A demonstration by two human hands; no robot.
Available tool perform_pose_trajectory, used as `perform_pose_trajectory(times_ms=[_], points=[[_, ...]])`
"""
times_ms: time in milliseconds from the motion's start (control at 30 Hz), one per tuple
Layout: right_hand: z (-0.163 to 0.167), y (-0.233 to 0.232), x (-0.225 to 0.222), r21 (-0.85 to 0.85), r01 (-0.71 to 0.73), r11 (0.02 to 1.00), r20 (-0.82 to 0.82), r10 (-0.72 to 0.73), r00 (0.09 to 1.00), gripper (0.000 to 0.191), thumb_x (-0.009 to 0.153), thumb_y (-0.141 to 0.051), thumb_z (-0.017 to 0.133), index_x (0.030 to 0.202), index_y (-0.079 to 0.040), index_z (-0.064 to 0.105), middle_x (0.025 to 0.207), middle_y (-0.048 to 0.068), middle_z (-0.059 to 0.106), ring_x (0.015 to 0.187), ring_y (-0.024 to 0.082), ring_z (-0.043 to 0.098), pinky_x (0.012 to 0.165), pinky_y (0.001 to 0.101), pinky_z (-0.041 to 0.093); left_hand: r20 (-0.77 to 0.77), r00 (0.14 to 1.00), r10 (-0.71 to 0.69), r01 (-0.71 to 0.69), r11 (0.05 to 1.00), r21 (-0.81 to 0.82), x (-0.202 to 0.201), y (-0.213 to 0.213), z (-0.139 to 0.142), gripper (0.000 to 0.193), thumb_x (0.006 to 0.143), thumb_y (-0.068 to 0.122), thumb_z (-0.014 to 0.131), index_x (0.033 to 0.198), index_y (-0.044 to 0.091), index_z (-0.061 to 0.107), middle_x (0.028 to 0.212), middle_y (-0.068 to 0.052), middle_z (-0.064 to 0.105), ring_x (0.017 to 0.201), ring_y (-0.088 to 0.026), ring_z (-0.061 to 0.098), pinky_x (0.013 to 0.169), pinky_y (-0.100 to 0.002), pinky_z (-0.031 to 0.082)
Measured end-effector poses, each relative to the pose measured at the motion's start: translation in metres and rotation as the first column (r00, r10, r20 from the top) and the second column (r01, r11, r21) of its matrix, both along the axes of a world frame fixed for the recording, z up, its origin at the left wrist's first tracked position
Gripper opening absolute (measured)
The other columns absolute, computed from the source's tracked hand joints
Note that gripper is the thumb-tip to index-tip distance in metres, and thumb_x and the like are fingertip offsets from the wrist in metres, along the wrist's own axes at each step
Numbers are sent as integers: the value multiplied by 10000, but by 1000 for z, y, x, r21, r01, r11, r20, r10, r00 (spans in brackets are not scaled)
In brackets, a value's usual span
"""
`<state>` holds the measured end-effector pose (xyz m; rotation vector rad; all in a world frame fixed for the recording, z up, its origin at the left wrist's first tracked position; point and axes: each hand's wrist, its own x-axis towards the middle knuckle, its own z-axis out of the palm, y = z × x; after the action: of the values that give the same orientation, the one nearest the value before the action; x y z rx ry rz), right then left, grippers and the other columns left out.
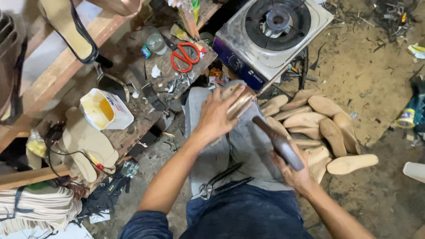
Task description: The person uses a hammer and pliers to tap and adjust the heel and sole of a metallic high-heeled shoe. They then use scissors to trim excess material from a black flat shoe. The person handles multiple shoes and tools throughout the process.
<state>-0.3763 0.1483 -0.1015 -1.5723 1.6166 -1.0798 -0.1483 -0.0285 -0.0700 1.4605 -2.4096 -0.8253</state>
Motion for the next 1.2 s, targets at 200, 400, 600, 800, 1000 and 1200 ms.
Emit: perform_pose_trajectory(times_ms=[200,400,600,800,1000,1200], points=[[64,-55,-21,-30,-34,999,-236,26,971,189,965,-181,696,1043,-21,632,686,99,572,605,190,543,592,367,468,-7,994,-111,110,992,-53,-6,-17,-5,1080,595,221,925,1525,416,411,1415,-210,410,1257,-433,452,994,-608,410],[87,-89,-13,46,-191,981,-404,193,894,335,952,-285,721,1084,-12,578,680,148,595,609,314,597,570,424,478,-18,993,-115,115,993,-7,-11,-20,-7,1045,634,229,899,1530,445,407,1392,-182,442,1270,-411,463,997,-600,421],[86,-92,-11,-10,-232,973,-294,219,931,306,923,-302,705,1022,-46,569,682,183,649,583,354,675,547,454,520,-12,993,-113,114,992,47,-9,-21,-4,1042,615,233,904,1508,441,407,1362,-191,446,1274,-409,458,984,-591,420],[86,-95,-7,89,-197,976,-376,216,901,289,916,-263,697,1055,-18,633,671,191,642,566,363,653,540,448,501,-79,988,-130,125,990,-60,-5,-20,-6,1090,567,225,929,1507,410,409,1400,-265,407,1270,-469,426,996,-595,401],[93,-97,-11,122,-123,985,-331,157,931,300,937,-258,672,1121,-22,689,694,202,666,582,349,666,564,438,511,-86,989,-118,116,993,-30,1,-19,-6,1030,627,227,872,1532,416,417,1390,-236,449,1279,-435,466,1020,-554,428],[90,-98,-10,81,-86,993,-290,106,951,333,979,-294,664,1134,1,674,776,221,660,671,365,659,638,442,512,-69,991,-110,108,994,-34,-1,-19,-8,1040,606,244,902,1518,405,430,1347,-232,453,1257,-433,468,1007,-570,408]])
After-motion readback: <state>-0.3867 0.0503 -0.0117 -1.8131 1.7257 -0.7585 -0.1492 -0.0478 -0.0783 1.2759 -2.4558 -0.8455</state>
